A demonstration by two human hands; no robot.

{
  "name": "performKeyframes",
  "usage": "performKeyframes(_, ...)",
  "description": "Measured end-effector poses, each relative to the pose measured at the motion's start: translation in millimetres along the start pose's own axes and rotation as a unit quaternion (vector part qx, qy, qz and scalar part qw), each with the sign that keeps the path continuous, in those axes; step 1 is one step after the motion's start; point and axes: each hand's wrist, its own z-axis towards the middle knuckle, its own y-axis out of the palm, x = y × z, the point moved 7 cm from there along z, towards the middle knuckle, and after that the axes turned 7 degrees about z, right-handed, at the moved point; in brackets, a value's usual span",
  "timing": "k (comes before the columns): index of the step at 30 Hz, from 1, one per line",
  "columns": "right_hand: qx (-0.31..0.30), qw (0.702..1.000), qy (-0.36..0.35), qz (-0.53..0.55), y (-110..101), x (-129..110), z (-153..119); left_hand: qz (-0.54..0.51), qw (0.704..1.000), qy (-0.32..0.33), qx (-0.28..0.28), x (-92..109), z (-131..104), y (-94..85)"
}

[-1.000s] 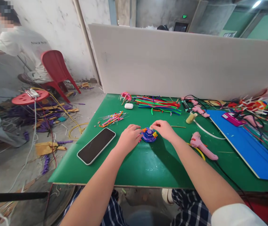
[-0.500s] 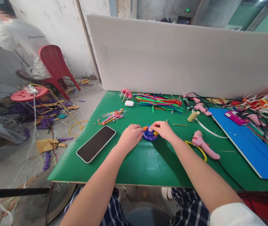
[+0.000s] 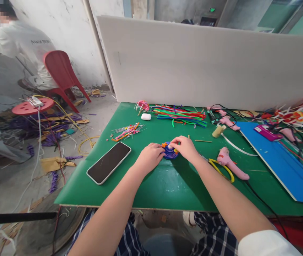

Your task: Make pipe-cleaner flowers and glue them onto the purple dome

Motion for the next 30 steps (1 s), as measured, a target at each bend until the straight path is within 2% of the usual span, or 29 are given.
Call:
performKeyframes(4,0.018,0.998,-0.052,0.014,-4,-6,-4,-0.01,1.0,-0.005,0.009,-2,1,-1.0)
performKeyframes(8,0.004,0.995,-0.096,-0.031,2,-9,-5,-0.003,1.0,0.013,0.0,5,0,-1.4)
performKeyframes(16,-0.003,0.994,-0.098,-0.053,7,-1,-4,0.014,0.999,0.019,-0.038,12,-2,5.8)
performKeyframes(24,-0.017,0.984,-0.134,-0.118,9,-8,-7,0.01,0.999,0.019,-0.03,14,-1,5.9)
performKeyframes(30,0.019,0.987,-0.142,-0.075,1,-8,-12,0.014,0.999,0.019,-0.03,13,-2,5.1)
